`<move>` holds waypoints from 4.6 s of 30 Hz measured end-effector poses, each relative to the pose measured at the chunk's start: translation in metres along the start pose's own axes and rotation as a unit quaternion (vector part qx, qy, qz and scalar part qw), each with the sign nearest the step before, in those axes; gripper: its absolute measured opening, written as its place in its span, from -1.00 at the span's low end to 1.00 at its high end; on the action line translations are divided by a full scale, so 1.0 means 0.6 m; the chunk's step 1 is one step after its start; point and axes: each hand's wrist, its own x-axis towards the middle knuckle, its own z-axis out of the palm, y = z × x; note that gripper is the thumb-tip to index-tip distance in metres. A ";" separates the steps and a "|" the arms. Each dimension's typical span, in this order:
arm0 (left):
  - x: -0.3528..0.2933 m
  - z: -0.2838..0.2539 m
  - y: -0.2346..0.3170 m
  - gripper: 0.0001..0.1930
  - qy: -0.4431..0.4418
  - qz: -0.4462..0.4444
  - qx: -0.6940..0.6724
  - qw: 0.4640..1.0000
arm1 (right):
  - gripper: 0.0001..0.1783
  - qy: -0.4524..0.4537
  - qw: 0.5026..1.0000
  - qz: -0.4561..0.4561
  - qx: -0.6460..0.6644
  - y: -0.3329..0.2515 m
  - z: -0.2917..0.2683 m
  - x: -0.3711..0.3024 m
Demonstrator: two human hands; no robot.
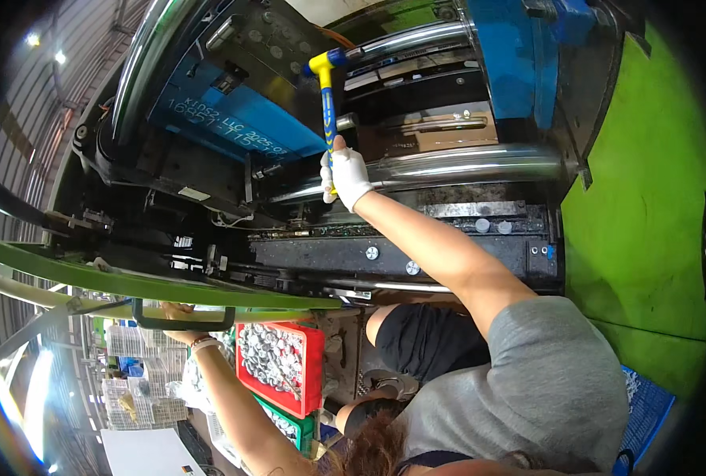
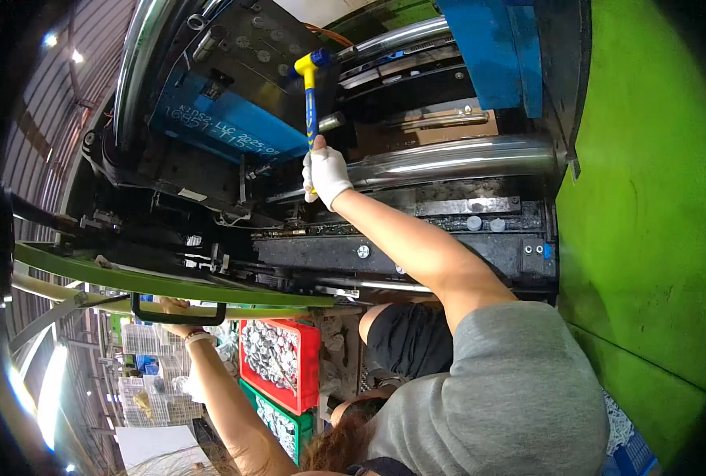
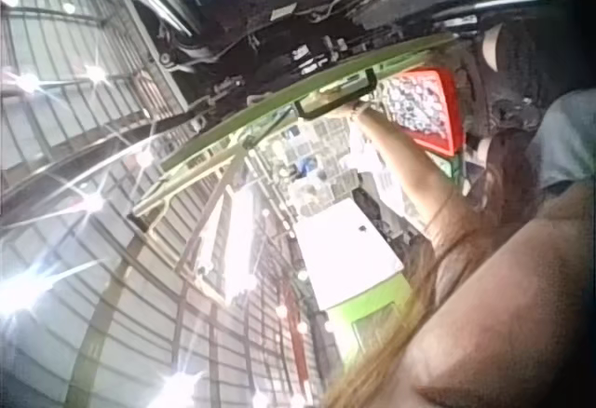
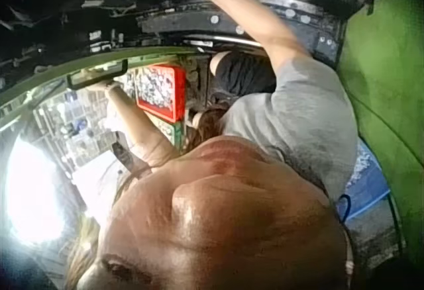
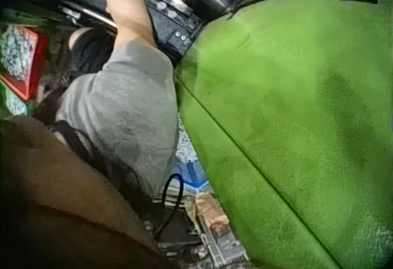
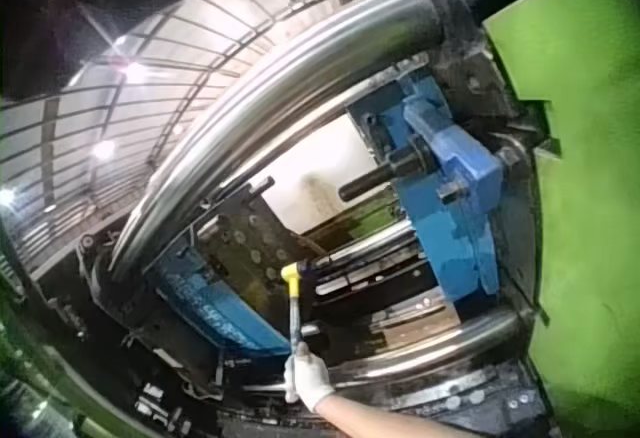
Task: Assembling and inspecting industrial components at a production station using manual tools.
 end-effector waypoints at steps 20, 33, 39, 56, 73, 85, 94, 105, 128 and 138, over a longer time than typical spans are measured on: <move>0.021 -0.012 -0.009 -0.68 -0.024 0.059 0.000 0.998 | -0.37 0.073 0.997 -0.025 0.012 -0.037 0.008 0.055; 0.019 0.001 -0.026 -0.82 0.061 0.043 0.007 0.997 | -0.38 0.030 0.971 -0.231 0.054 -0.151 0.074 0.193; 0.018 -0.017 -0.022 -0.78 0.022 0.039 0.082 0.996 | -0.41 -0.044 0.996 0.000 -0.077 -0.161 0.064 0.166; 0.003 -0.005 -0.008 -0.81 0.028 0.026 0.020 0.999 | -0.41 -0.017 0.991 -0.128 0.023 -0.118 0.087 0.141; 0.015 -0.015 -0.015 -0.78 -0.022 0.033 0.029 0.999 | -0.40 0.021 0.977 -0.210 0.039 -0.115 0.027 0.149; 0.037 -0.038 -0.041 -0.69 -0.062 0.049 -0.026 0.997 | -0.43 -0.011 0.992 -0.099 -0.076 -0.118 0.024 0.136; 0.038 -0.025 -0.049 -0.78 0.014 0.037 0.037 0.999 | -0.46 0.026 0.987 -0.033 -0.157 -0.121 0.074 0.118; 0.035 -0.026 -0.037 -0.76 -0.010 0.051 0.046 0.998 | -0.45 0.048 0.952 -0.246 0.175 -0.081 0.041 0.139; -0.002 0.003 -0.009 -0.82 0.021 0.060 0.106 0.992 | -0.41 0.050 0.992 -0.108 -0.027 -0.100 0.012 0.091; 0.007 -0.012 -0.021 -0.78 0.040 0.056 0.040 0.997 | -0.43 0.063 0.993 0.090 0.032 -0.072 0.068 0.081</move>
